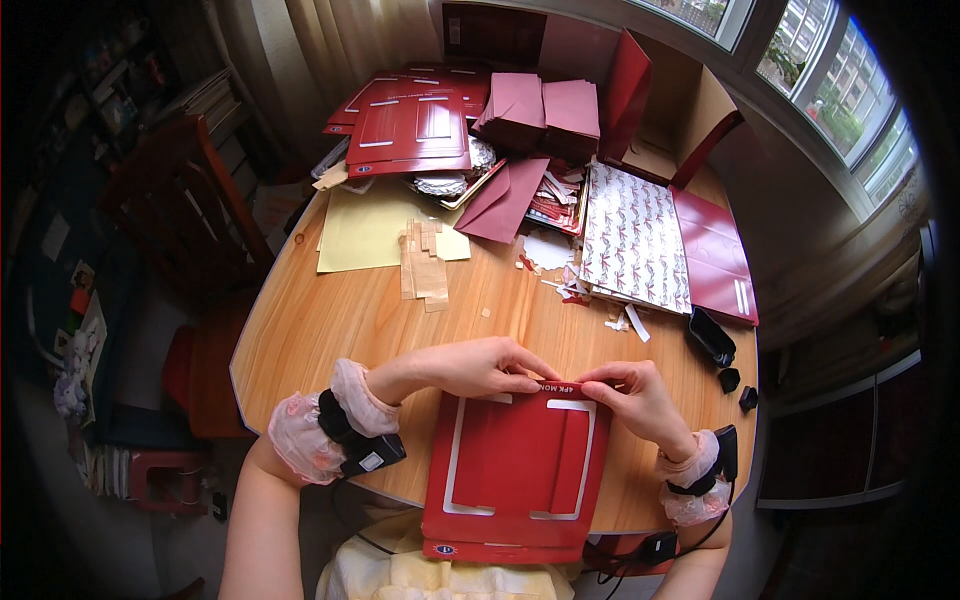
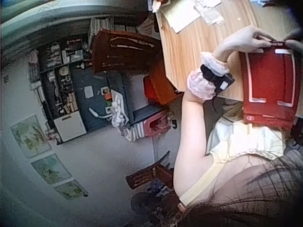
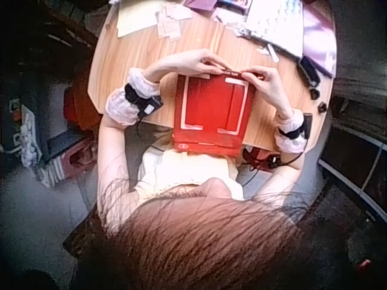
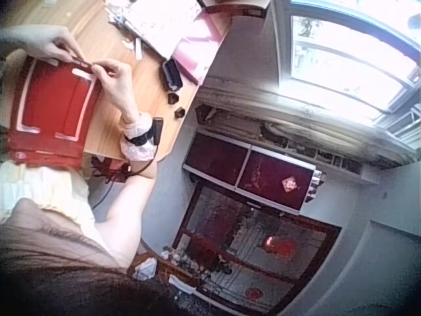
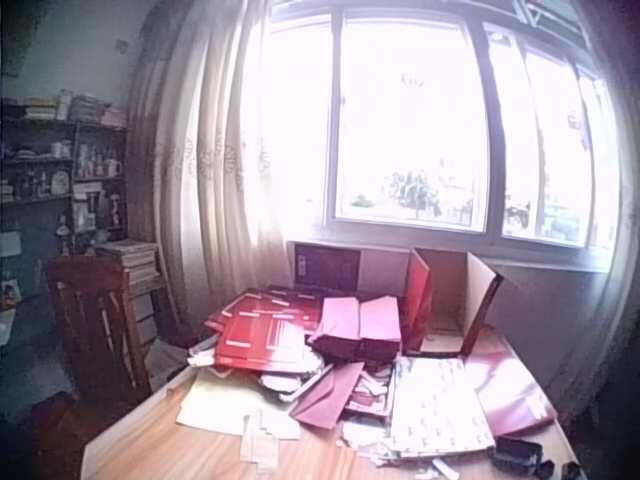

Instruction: Assembling or folding red cardboard wallet-style gift items.

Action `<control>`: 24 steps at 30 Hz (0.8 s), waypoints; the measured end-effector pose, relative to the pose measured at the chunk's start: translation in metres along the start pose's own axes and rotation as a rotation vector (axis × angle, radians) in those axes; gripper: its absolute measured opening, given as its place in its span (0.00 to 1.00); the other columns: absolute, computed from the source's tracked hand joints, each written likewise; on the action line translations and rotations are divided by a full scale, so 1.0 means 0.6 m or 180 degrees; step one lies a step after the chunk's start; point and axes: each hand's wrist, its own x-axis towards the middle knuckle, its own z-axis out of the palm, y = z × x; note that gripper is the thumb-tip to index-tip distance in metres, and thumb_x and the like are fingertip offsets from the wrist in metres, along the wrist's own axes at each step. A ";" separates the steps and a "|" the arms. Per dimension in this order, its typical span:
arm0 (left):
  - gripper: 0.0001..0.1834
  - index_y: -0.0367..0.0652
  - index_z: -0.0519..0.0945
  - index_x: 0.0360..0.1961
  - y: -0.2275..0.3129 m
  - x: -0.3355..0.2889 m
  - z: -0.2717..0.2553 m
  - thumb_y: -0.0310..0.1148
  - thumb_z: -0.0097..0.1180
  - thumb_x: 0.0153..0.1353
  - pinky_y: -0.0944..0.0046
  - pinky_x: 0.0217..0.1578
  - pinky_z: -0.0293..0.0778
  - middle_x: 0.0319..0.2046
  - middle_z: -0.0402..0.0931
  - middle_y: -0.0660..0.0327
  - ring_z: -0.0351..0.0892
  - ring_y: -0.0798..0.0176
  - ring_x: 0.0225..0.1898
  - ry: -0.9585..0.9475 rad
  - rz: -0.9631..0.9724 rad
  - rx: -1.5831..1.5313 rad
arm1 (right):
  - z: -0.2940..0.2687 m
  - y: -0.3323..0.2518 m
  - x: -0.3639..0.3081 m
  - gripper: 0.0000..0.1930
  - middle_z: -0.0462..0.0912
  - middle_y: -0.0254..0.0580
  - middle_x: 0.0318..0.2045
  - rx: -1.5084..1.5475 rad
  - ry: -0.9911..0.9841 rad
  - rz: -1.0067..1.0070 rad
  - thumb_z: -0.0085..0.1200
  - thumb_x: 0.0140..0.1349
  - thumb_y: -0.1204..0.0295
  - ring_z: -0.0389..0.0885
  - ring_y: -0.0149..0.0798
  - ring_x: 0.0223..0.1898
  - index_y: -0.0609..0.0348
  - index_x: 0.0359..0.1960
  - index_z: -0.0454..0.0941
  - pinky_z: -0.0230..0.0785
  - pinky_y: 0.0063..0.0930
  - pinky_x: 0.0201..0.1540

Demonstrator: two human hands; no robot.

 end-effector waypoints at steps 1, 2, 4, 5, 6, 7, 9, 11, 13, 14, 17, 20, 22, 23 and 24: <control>0.19 0.41 0.75 0.60 -0.001 0.002 0.001 0.33 0.50 0.69 0.72 0.37 0.76 0.38 0.79 0.63 0.73 0.75 0.37 -0.0004 0.0003 -0.0019 | 0.001 0.001 0.000 0.09 0.85 0.36 0.29 -0.0005 0.0003 0.0001 0.58 0.63 0.74 0.79 0.22 0.32 0.69 0.39 0.84 0.74 0.19 0.35; 0.19 0.40 0.75 0.59 -0.002 0.003 0.002 0.33 0.50 0.69 0.71 0.37 0.76 0.38 0.79 0.63 0.73 0.75 0.37 -0.0007 0.0005 -0.0038 | 0.004 0.002 0.000 0.08 0.85 0.37 0.29 0.0031 0.0046 0.0068 0.58 0.63 0.75 0.79 0.23 0.32 0.69 0.39 0.84 0.73 0.19 0.35; 0.19 0.39 0.75 0.59 -0.005 0.005 0.001 0.34 0.50 0.69 0.71 0.37 0.76 0.38 0.79 0.63 0.73 0.75 0.37 -0.0028 -0.0061 -0.0172 | 0.008 0.007 0.002 0.08 0.86 0.37 0.29 0.0064 0.0089 0.0133 0.58 0.63 0.75 0.79 0.23 0.31 0.69 0.38 0.84 0.73 0.18 0.35; 0.19 0.39 0.75 0.58 -0.006 0.006 0.001 0.35 0.50 0.69 0.71 0.37 0.76 0.38 0.79 0.63 0.73 0.75 0.37 -0.0050 -0.0131 -0.0306 | 0.010 0.012 0.004 0.08 0.86 0.38 0.29 0.0054 0.0166 0.0095 0.58 0.63 0.75 0.79 0.23 0.31 0.69 0.38 0.84 0.73 0.18 0.35; 0.19 0.39 0.75 0.58 -0.007 0.008 0.002 0.35 0.50 0.69 0.71 0.37 0.76 0.38 0.79 0.63 0.73 0.75 0.37 -0.0047 -0.0127 -0.0304 | 0.012 0.014 0.005 0.08 0.86 0.38 0.30 0.0043 0.0243 0.0057 0.58 0.63 0.75 0.79 0.23 0.31 0.69 0.38 0.84 0.73 0.18 0.35; 0.19 0.39 0.75 0.58 -0.007 0.010 0.004 0.35 0.51 0.70 0.73 0.36 0.74 0.38 0.78 0.65 0.71 0.76 0.37 -0.0037 -0.0160 -0.0274 | 0.017 0.011 0.006 0.08 0.86 0.38 0.30 0.0043 0.0240 0.0054 0.58 0.63 0.75 0.79 0.23 0.31 0.69 0.38 0.84 0.73 0.18 0.35; 0.19 0.40 0.76 0.59 -0.007 0.009 0.005 0.35 0.51 0.70 0.74 0.35 0.73 0.37 0.76 0.67 0.70 0.78 0.37 -0.0020 -0.0192 -0.0241 | 0.028 0.005 0.010 0.08 0.87 0.39 0.30 -0.0032 0.0154 -0.0118 0.58 0.63 0.75 0.79 0.23 0.31 0.69 0.37 0.84 0.73 0.18 0.35; 0.17 0.38 0.78 0.55 -0.004 0.005 0.004 0.35 0.52 0.70 0.71 0.35 0.73 0.35 0.79 0.64 0.73 0.74 0.34 0.0091 -0.0152 -0.0003 | 0.030 0.009 0.010 0.08 0.86 0.38 0.29 0.0015 0.0235 -0.0187 0.58 0.63 0.76 0.79 0.23 0.30 0.69 0.37 0.84 0.72 0.18 0.35; 0.17 0.36 0.79 0.52 -0.007 0.001 -0.003 0.36 0.52 0.69 0.69 0.36 0.74 0.34 0.80 0.61 0.75 0.71 0.34 0.0207 0.0080 0.0443 | 0.028 0.014 0.011 0.07 0.86 0.38 0.28 0.0044 0.0375 -0.0335 0.58 0.62 0.76 0.79 0.24 0.30 0.69 0.37 0.84 0.72 0.18 0.35; 0.16 0.35 0.80 0.50 -0.010 -0.001 -0.009 0.36 0.53 0.69 0.67 0.36 0.74 0.33 0.81 0.57 0.76 0.68 0.33 0.0313 0.0310 0.0886 | 0.024 0.016 0.011 0.07 0.86 0.38 0.28 0.0037 0.0376 -0.0342 0.58 0.62 0.76 0.79 0.24 0.30 0.69 0.37 0.84 0.72 0.18 0.35; 0.16 0.33 0.80 0.46 -0.018 -0.011 -0.031 0.37 0.54 0.68 0.64 0.38 0.74 0.34 0.83 0.53 0.79 0.63 0.33 0.0355 0.0357 0.0934 | 0.005 0.022 0.008 0.07 0.86 0.38 0.28 -0.0056 0.0519 -0.0287 0.58 0.62 0.76 0.80 0.24 0.30 0.69 0.36 0.85 0.72 0.17 0.34; 0.17 0.34 0.81 0.48 -0.024 -0.008 -0.036 0.38 0.55 0.68 0.65 0.38 0.74 0.34 0.83 0.53 0.79 0.65 0.34 0.0400 0.0421 0.0774 | -0.004 0.023 0.007 0.07 0.86 0.38 0.28 -0.0010 0.0574 -0.0260 0.58 0.62 0.76 0.80 0.23 0.30 0.69 0.35 0.85 0.72 0.17 0.33; 0.17 0.34 0.81 0.48 -0.022 -0.007 -0.038 0.38 0.55 0.68 0.66 0.38 0.74 0.34 0.83 0.53 0.79 0.65 0.34 0.0386 0.0418 0.0746 | -0.006 0.024 0.008 0.07 0.86 0.38 0.28 0.0037 0.0590 -0.0253 0.58 0.62 0.76 0.79 0.23 0.30 0.69 0.35 0.85 0.72 0.17 0.33; 0.17 0.35 0.81 0.49 -0.024 -0.006 -0.040 0.37 0.54 0.68 0.66 0.38 0.74 0.34 0.83 0.53 0.79 0.65 0.34 0.0353 0.0425 0.0699 | -0.007 0.023 0.008 0.07 0.86 0.38 0.28 0.0045 0.0611 -0.0268 0.58 0.62 0.76 0.79 0.23 0.30 0.69 0.35 0.85 0.72 0.17 0.33; 0.16 0.35 0.81 0.49 -0.025 -0.005 -0.042 0.37 0.54 0.68 0.66 0.39 0.74 0.34 0.84 0.53 0.79 0.66 0.34 0.0317 0.0429 0.0652 | -0.009 0.023 0.009 0.07 0.86 0.38 0.28 0.0094 0.0593 -0.0274 0.58 0.62 0.76 0.79 0.23 0.29 0.69 0.35 0.85 0.71 0.16 0.32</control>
